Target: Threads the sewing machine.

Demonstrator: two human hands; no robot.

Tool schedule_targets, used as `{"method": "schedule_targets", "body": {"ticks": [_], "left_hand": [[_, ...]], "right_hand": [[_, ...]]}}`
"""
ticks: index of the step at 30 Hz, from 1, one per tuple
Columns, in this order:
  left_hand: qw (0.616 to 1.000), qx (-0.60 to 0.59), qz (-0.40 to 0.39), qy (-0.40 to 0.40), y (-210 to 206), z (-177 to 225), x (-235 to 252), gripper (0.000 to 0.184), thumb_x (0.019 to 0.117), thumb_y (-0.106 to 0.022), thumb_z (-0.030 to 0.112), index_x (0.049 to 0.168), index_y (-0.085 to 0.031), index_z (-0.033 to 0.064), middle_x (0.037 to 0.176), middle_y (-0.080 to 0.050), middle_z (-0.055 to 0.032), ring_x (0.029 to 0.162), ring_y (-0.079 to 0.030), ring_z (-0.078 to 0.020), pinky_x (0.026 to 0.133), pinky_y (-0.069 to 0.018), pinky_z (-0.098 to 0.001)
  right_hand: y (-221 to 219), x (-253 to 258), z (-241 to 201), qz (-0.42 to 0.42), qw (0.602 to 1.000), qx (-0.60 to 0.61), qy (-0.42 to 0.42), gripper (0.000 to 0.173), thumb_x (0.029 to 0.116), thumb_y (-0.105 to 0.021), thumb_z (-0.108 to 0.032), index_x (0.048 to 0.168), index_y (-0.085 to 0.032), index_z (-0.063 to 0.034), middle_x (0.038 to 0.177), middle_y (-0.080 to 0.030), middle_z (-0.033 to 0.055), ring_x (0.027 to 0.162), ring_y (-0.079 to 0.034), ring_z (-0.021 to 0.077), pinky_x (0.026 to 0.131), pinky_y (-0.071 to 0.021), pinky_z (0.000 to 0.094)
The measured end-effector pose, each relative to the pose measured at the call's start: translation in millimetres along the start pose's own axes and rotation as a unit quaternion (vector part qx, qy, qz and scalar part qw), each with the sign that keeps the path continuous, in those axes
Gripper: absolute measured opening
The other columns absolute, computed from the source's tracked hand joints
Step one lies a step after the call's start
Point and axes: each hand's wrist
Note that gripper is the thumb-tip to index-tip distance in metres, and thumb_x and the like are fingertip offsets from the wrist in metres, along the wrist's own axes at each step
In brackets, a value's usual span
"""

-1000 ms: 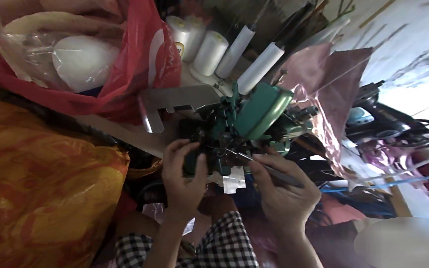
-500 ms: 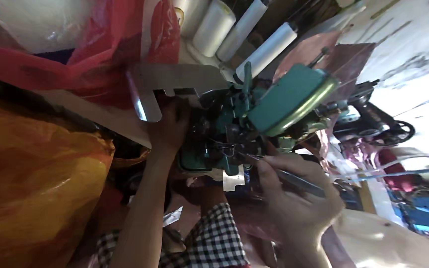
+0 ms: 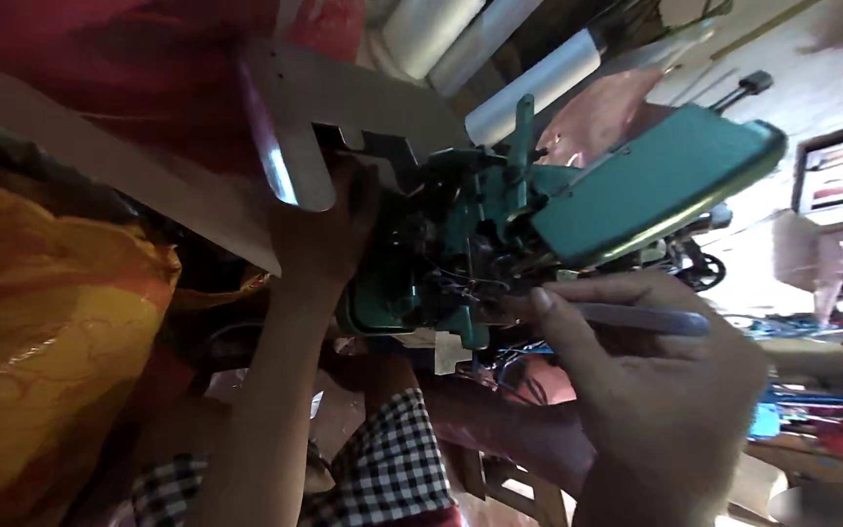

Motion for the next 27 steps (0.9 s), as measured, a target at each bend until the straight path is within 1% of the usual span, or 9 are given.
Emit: {"method": "schedule_targets", "body": {"ticks": [4, 7, 11, 14, 16, 19, 21, 24, 27], "left_hand": [[0.999, -0.024, -0.016, 0.022, 1.1, 1.0, 1.1, 0.034, 0.1023, -0.056, 0.036, 0.103, -0.075, 0.0087, 0.101, -0.073, -0.0158, 0.098, -0.070, -0.0326, 0.085, -0.0524, -0.0574], [0.999, -0.024, -0.026, 0.029, 3.0, 2.5, 1.3, 0.033, 0.1020, -0.057, 0.036, 0.105, -0.076, 0.0088, 0.103, -0.073, -0.0163, 0.101, -0.070, -0.0330, 0.087, -0.0523, -0.0577], [0.999, -0.004, -0.026, 0.031, 4.9, 5.7, 0.7, 0.034, 0.1013, -0.058, 0.035, 0.109, -0.076, 0.0078, 0.108, -0.073, -0.0196, 0.108, -0.068, -0.0373, 0.092, -0.0499, -0.0609], [0.999, -0.008, -0.031, 0.038, 5.5, 6.4, 1.3, 0.034, 0.1015, -0.058, 0.036, 0.107, -0.076, 0.0081, 0.103, -0.074, -0.0172, 0.102, -0.070, -0.0342, 0.088, -0.0510, -0.0596], [0.998, -0.010, -0.037, 0.043, 6.6, 7.7, 1.7, 0.035, 0.1023, -0.057, 0.036, 0.106, -0.075, 0.0072, 0.102, -0.073, -0.0172, 0.100, -0.070, -0.0347, 0.087, -0.0511, -0.0600], [0.999, -0.010, -0.032, 0.038, 5.4, 6.6, 1.0, 0.036, 0.1026, -0.057, 0.035, 0.107, -0.075, 0.0053, 0.105, -0.074, -0.0194, 0.103, -0.070, -0.0368, 0.089, -0.0506, -0.0612], [0.999, -0.013, -0.029, 0.039, 5.1, 6.4, 0.2, 0.036, 0.1026, -0.057, 0.035, 0.106, -0.075, 0.0055, 0.104, -0.073, -0.0193, 0.103, -0.069, -0.0362, 0.089, -0.0504, -0.0604], [0.998, -0.014, -0.033, 0.043, 7.3, 9.1, 0.6, 0.036, 0.1031, -0.056, 0.036, 0.108, -0.076, 0.0058, 0.108, -0.073, -0.0190, 0.107, -0.068, -0.0359, 0.092, -0.0494, -0.0598], [0.999, -0.014, -0.032, 0.038, 7.1, 8.2, 1.2, 0.036, 0.1030, -0.056, 0.036, 0.105, -0.075, 0.0047, 0.103, -0.073, -0.0188, 0.102, -0.069, -0.0349, 0.089, -0.0498, -0.0588]], "right_hand": [[-1.4, 2.5, -3.1, 0.009, 1.000, -0.003, -0.022, 0.008, 0.0872, -0.071, -0.013, 0.093, -0.067, -0.0091, 0.082, -0.072, -0.0115, 0.072, -0.069, -0.0057, 0.064, -0.0600, 0.0122], [-2.0, 4.7, -6.1, 0.013, 0.999, 0.010, -0.038, 0.008, 0.0866, -0.071, -0.012, 0.093, -0.067, -0.0120, 0.081, -0.072, -0.0134, 0.071, -0.069, -0.0049, 0.064, -0.0611, 0.0136], [-2.5, 5.8, -6.9, 0.020, 0.998, 0.031, -0.050, 0.007, 0.0859, -0.071, -0.010, 0.091, -0.068, -0.0120, 0.079, -0.073, -0.0121, 0.069, -0.070, -0.0028, 0.063, -0.0618, 0.0151], [-3.1, 5.2, -7.5, 0.029, 0.997, 0.043, -0.058, 0.008, 0.0854, -0.071, -0.008, 0.091, -0.067, -0.0116, 0.079, -0.073, -0.0110, 0.069, -0.071, -0.0015, 0.064, -0.0624, 0.0159], [-3.6, 4.7, -8.4, 0.038, 0.996, 0.038, -0.067, 0.007, 0.0851, -0.071, -0.008, 0.090, -0.067, -0.0114, 0.078, -0.073, -0.0105, 0.069, -0.071, -0.0008, 0.064, -0.0629, 0.0165], [-4.2, 5.2, -10.1, 0.042, 0.995, 0.027, -0.083, 0.007, 0.0858, -0.071, -0.009, 0.090, -0.066, -0.0120, 0.077, -0.073, -0.0105, 0.068, -0.071, -0.0008, 0.062, -0.0627, 0.0163], [-4.2, 5.4, -11.6, 0.040, 0.994, 0.033, -0.095, 0.007, 0.0859, -0.071, -0.009, 0.090, -0.066, -0.0121, 0.077, -0.074, -0.0101, 0.067, -0.072, 0.0001, 0.063, -0.0630, 0.0168], [-5.0, 5.9, -12.2, 0.040, 0.994, 0.029, -0.098, 0.007, 0.0858, -0.071, -0.009, 0.089, -0.067, -0.0122, 0.076, -0.074, -0.0096, 0.066, -0.072, 0.0000, 0.062, -0.0631, 0.0169], [-6.1, 7.2, -13.4, 0.041, 0.994, 0.008, -0.106, 0.005, 0.0856, -0.072, -0.011, 0.087, -0.067, -0.0129, 0.074, -0.073, -0.0100, 0.065, -0.071, -0.0011, 0.060, -0.0618, 0.0160]]}}
Point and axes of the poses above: each hand's wrist, its own x-axis towards the middle knuckle, its own y-axis out of the back of the hand, z = x × y
